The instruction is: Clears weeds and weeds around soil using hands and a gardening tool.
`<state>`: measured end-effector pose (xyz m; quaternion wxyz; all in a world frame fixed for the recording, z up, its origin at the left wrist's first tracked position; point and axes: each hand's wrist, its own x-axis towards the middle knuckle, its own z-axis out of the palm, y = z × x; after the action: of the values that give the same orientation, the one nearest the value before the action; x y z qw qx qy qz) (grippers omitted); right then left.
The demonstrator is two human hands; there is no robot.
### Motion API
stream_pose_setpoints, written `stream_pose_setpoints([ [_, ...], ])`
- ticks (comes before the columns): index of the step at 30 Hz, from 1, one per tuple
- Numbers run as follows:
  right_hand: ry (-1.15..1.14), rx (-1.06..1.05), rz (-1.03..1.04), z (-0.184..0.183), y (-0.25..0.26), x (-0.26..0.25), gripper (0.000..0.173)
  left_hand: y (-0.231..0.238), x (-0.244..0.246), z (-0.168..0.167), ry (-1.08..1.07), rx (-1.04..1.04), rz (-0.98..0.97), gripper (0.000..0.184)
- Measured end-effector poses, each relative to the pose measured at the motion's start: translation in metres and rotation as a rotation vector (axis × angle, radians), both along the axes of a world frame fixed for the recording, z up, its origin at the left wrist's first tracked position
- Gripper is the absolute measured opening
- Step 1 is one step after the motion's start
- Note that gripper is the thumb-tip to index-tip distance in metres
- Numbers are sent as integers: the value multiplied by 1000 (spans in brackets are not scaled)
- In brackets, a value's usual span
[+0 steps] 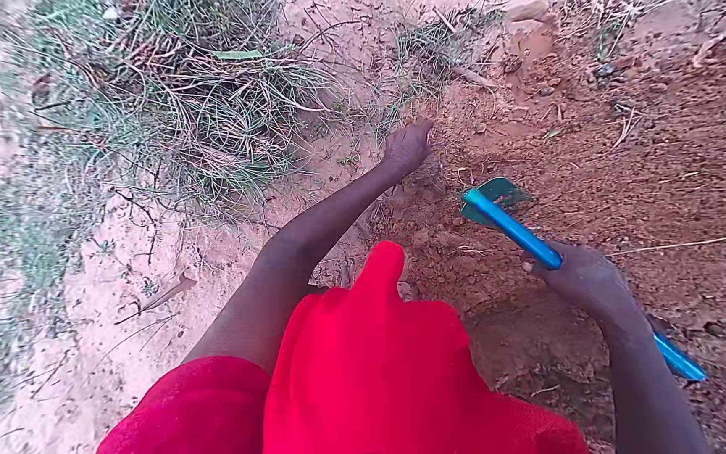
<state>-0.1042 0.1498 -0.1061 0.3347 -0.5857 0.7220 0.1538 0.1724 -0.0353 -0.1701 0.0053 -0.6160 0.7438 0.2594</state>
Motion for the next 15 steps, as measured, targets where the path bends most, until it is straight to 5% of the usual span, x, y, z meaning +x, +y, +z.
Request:
stream_pose_setpoints([
  [7,-5,25,-6,0,1,-4,33,-68,10,-58,-23,-82,-449,29],
  [15,-32,27,-7,-1,1,-7,33,-96,-3,-56,297,145,-92,45],
])
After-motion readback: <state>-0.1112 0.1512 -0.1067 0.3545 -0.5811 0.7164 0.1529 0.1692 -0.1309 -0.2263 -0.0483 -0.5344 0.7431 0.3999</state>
